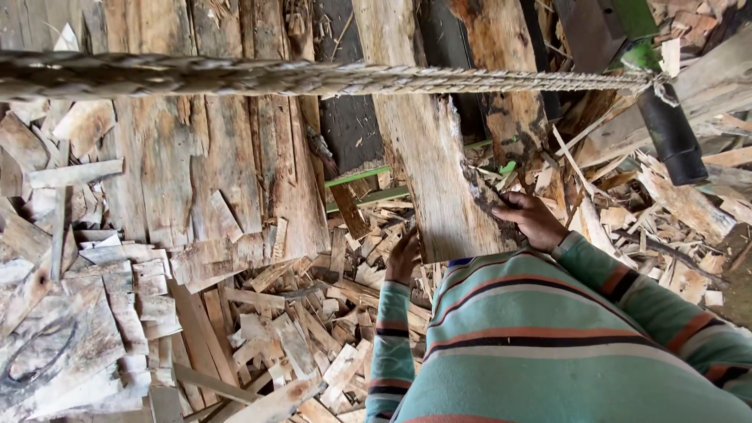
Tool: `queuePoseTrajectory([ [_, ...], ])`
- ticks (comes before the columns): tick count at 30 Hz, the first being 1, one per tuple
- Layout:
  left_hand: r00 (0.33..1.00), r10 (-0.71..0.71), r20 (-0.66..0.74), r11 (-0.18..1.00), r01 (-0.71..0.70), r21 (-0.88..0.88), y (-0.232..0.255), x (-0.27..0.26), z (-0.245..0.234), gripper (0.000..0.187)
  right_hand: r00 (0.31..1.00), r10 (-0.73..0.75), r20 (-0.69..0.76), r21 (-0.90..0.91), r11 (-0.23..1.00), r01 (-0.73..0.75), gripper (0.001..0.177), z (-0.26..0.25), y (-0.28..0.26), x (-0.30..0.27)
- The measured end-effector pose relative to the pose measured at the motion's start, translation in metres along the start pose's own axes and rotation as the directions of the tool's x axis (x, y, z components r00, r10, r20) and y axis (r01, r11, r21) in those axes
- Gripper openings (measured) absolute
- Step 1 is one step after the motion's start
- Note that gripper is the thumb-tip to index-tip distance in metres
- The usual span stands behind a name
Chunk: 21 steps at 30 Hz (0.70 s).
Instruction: Cutting and trimming thin sheets of wood using a large industrial saw machine in a workshop.
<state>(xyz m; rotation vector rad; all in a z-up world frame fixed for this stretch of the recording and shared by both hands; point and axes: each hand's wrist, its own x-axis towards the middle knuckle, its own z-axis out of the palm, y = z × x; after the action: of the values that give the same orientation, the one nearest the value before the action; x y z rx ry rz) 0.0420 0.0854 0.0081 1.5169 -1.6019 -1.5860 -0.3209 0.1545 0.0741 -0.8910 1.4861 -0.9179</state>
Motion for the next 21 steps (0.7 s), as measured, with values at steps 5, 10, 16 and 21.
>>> queuePoseTrajectory([
  [5, 0.985, -0.150, 0.090, 0.711, 0.170, -0.683, 0.074, 0.027, 0.012, 0.044, 0.994, -0.067, 0.085, 0.146, 0.988, 0.054, 0.050, -0.001, 0.005, -0.002],
  [10, 0.985, -0.107, 0.137, 0.739, 0.170, -0.651, 0.066, 0.055, 0.014, 0.036, 0.999, 0.007, -0.038, -0.020, 1.000, -0.008, 0.044, -0.006, -0.011, -0.007],
  [16, 0.980, -0.127, 0.151, 0.674, 0.197, -0.712, 0.135, 0.030, 0.008, 0.035, 0.911, -0.346, -0.223, -0.388, 0.889, 0.242, 0.031, -0.018, 0.038, 0.005],
  [21, 0.977, -0.136, 0.161, 0.546, 0.210, -0.811, 0.147, 0.022, -0.003, 0.042, 0.952, 0.142, -0.270, 0.370, 0.928, -0.034, 0.028, -0.019, 0.023, -0.002],
])
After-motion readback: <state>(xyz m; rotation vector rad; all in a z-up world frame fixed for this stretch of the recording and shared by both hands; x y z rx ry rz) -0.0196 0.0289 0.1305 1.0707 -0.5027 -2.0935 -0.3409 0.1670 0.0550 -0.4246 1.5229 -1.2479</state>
